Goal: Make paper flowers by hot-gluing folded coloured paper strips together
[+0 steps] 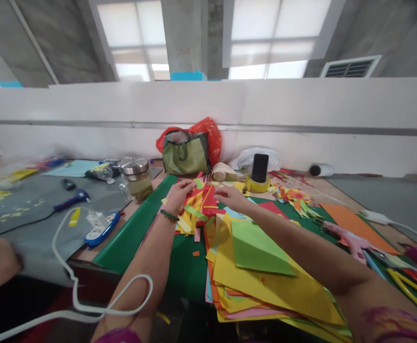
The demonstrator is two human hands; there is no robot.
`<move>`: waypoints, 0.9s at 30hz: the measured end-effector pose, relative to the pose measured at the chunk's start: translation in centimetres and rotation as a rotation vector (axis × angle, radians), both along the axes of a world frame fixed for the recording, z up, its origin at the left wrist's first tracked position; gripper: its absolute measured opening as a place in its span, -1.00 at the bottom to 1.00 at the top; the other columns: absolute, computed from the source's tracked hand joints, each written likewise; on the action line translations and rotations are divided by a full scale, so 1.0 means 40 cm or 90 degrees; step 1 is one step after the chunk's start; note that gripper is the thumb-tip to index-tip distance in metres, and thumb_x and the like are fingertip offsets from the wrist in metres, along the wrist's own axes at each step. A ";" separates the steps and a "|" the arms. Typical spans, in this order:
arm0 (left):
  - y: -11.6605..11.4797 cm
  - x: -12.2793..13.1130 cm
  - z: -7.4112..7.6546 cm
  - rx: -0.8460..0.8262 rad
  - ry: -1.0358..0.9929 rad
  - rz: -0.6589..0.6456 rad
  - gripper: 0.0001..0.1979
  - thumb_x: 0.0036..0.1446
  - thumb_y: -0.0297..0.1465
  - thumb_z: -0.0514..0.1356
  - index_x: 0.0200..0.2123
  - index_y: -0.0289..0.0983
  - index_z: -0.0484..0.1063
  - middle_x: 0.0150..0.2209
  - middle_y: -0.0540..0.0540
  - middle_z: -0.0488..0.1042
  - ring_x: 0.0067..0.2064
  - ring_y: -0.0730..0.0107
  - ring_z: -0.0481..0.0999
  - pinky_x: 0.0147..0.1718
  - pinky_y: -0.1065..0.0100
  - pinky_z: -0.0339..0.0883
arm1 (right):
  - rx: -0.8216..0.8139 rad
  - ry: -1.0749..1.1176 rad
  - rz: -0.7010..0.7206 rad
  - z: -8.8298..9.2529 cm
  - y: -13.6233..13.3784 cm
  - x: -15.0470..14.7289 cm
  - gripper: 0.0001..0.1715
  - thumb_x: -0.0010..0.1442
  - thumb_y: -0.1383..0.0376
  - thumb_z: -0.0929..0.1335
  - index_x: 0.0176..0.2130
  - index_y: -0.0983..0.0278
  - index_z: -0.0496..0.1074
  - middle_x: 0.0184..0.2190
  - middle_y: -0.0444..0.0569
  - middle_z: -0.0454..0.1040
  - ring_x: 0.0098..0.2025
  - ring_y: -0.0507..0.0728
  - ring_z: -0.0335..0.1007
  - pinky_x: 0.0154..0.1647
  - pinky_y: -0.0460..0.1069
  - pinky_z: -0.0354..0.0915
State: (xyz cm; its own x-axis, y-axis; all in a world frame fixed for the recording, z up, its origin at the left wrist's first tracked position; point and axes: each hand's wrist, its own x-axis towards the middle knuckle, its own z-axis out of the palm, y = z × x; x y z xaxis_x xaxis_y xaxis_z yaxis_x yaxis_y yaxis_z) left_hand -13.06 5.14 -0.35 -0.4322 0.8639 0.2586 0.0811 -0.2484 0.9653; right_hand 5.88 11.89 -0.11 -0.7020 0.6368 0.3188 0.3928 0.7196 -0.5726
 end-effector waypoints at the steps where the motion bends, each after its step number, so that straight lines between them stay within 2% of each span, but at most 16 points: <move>1: -0.004 0.022 0.005 0.008 0.002 -0.028 -0.61 -0.26 -0.10 0.36 -0.49 -0.30 0.44 -0.57 0.06 0.36 -0.55 0.56 0.28 -0.51 0.46 0.20 | -0.029 0.033 -0.010 0.012 -0.010 0.001 -0.70 0.18 0.18 0.30 -0.28 0.33 0.52 -0.37 -0.04 0.53 -0.32 0.08 0.41 -0.30 -0.05 0.31; 3: -0.011 0.066 0.015 0.023 0.019 -0.080 -0.62 -0.22 -0.11 0.35 -0.48 -0.30 0.43 -0.56 0.05 0.36 -0.52 0.54 0.30 -0.49 0.46 0.20 | -0.091 0.107 -0.017 0.037 -0.027 0.008 -0.68 0.19 0.16 0.29 -0.22 0.33 0.51 -0.35 -0.04 0.55 -0.30 0.08 0.44 -0.29 -0.05 0.33; 6: -0.022 0.122 0.026 0.050 0.046 -0.139 -0.65 -0.12 -0.12 0.31 -0.41 -0.29 0.43 -0.47 0.01 0.43 -0.41 0.46 0.40 -0.37 0.43 0.28 | -0.172 0.152 -0.016 0.065 -0.044 0.036 -0.75 0.13 0.18 0.34 -0.36 0.32 0.50 -0.47 -0.07 0.53 -0.40 0.07 0.44 -0.38 -0.06 0.34; 8: -0.029 0.145 0.025 0.049 0.199 -0.186 -0.65 -0.02 -0.14 0.26 -0.26 -0.27 0.43 -0.33 -0.06 0.49 -0.26 0.36 0.46 -0.24 0.37 0.32 | -0.221 0.165 -0.014 0.076 -0.050 0.065 -0.76 0.10 0.20 0.35 -0.48 0.31 0.46 -0.55 -0.10 0.49 -0.48 0.04 0.40 -0.44 -0.08 0.32; 10: -0.034 0.154 0.016 0.017 0.441 -0.229 -0.71 0.08 -0.21 0.20 -0.18 -0.24 0.42 -0.24 -0.07 0.52 -0.17 0.30 0.47 -0.08 0.29 0.29 | -0.262 0.174 -0.015 0.082 -0.052 0.100 -0.77 0.05 0.22 0.37 -0.55 0.30 0.41 -0.60 -0.12 0.46 -0.54 0.00 0.35 -0.49 -0.11 0.28; 12: -0.037 0.148 0.000 -0.032 0.629 -0.232 -0.85 0.15 -0.31 0.13 -0.30 -0.23 0.45 -0.32 -0.05 0.53 -0.19 0.27 0.47 0.07 0.16 0.16 | -0.299 0.178 -0.024 0.080 -0.052 0.138 -0.77 0.00 0.24 0.39 -0.59 0.30 0.37 -0.63 -0.13 0.45 -0.58 -0.02 0.30 -0.55 -0.12 0.23; 14: -0.036 0.126 -0.018 -0.076 0.682 -0.192 -0.81 0.13 -0.42 0.11 -0.52 -0.24 0.41 -0.47 -0.06 0.48 -0.23 0.20 0.46 0.16 0.02 -0.02 | -0.334 0.184 -0.042 0.074 -0.055 0.179 -0.78 -0.03 0.24 0.39 -0.60 0.30 0.36 -0.63 -0.12 0.46 -0.60 -0.03 0.28 -0.58 -0.13 0.20; 16: -0.033 0.091 -0.028 -0.126 0.730 -0.140 -0.77 0.04 -0.51 0.13 -0.63 -0.25 0.35 -0.56 -0.08 0.44 -0.26 0.14 0.46 0.15 -0.05 -0.05 | -0.361 0.195 -0.061 0.066 -0.064 0.227 -0.76 -0.05 0.21 0.40 -0.59 0.30 0.36 -0.63 -0.10 0.46 -0.61 -0.04 0.26 -0.59 -0.14 0.19; 19: -0.031 0.040 -0.009 -0.194 0.773 -0.059 -0.77 0.01 -0.48 0.16 -0.67 -0.27 0.36 -0.56 -0.17 0.45 -0.29 0.06 0.48 0.03 -0.04 0.10 | -0.390 0.217 -0.089 0.063 -0.094 0.305 -0.70 -0.06 0.12 0.42 -0.56 0.30 0.39 -0.62 -0.10 0.46 -0.62 -0.05 0.24 -0.59 -0.13 0.19; 21: -0.035 0.034 0.027 -0.215 0.785 -0.004 -0.80 0.03 -0.34 0.19 -0.55 -0.30 0.48 -0.38 -0.28 0.52 -0.23 -0.01 0.49 -0.09 0.05 0.22 | -0.401 0.242 -0.099 0.066 -0.122 0.352 -0.65 -0.07 0.06 0.43 -0.54 0.31 0.41 -0.62 -0.11 0.46 -0.62 -0.06 0.23 -0.58 -0.13 0.18; 23: -0.048 0.070 0.071 -0.199 0.779 0.099 -0.68 0.03 -0.15 0.20 -0.42 -0.29 0.57 -0.19 -0.32 0.53 -0.15 -0.03 0.48 -0.16 0.15 0.27 | -0.398 0.267 -0.100 0.070 -0.154 0.387 -0.61 -0.07 0.03 0.44 -0.54 0.31 0.42 -0.62 -0.12 0.45 -0.61 -0.06 0.22 -0.56 -0.13 0.18; 24: -0.057 0.104 0.091 -0.160 0.753 0.119 -0.62 0.03 -0.08 0.18 -0.37 -0.28 0.60 -0.15 -0.30 0.53 -0.15 0.00 0.48 -0.19 0.19 0.27 | -0.392 0.275 -0.100 0.071 -0.170 0.399 -0.61 -0.07 0.02 0.44 -0.54 0.32 0.43 -0.63 -0.12 0.44 -0.61 -0.06 0.22 -0.56 -0.13 0.18; 25: -0.067 0.148 0.108 -0.115 0.704 0.076 -0.58 0.05 -0.05 0.15 -0.32 -0.27 0.61 -0.17 -0.26 0.54 -0.16 0.07 0.48 -0.22 0.23 0.28 | -0.387 0.278 -0.101 0.071 -0.186 0.407 -0.60 -0.07 0.02 0.45 -0.53 0.32 0.44 -0.64 -0.12 0.44 -0.61 -0.06 0.22 -0.56 -0.13 0.17; 27: -0.089 0.251 0.125 -0.066 0.550 -0.126 -0.57 0.03 -0.05 0.17 -0.27 -0.25 0.62 -0.26 -0.18 0.58 -0.24 0.18 0.49 -0.26 0.29 0.30 | -0.374 0.276 -0.105 0.065 -0.214 0.415 -0.60 -0.06 0.01 0.44 -0.51 0.31 0.46 -0.66 -0.13 0.42 -0.61 -0.05 0.22 -0.58 -0.12 0.17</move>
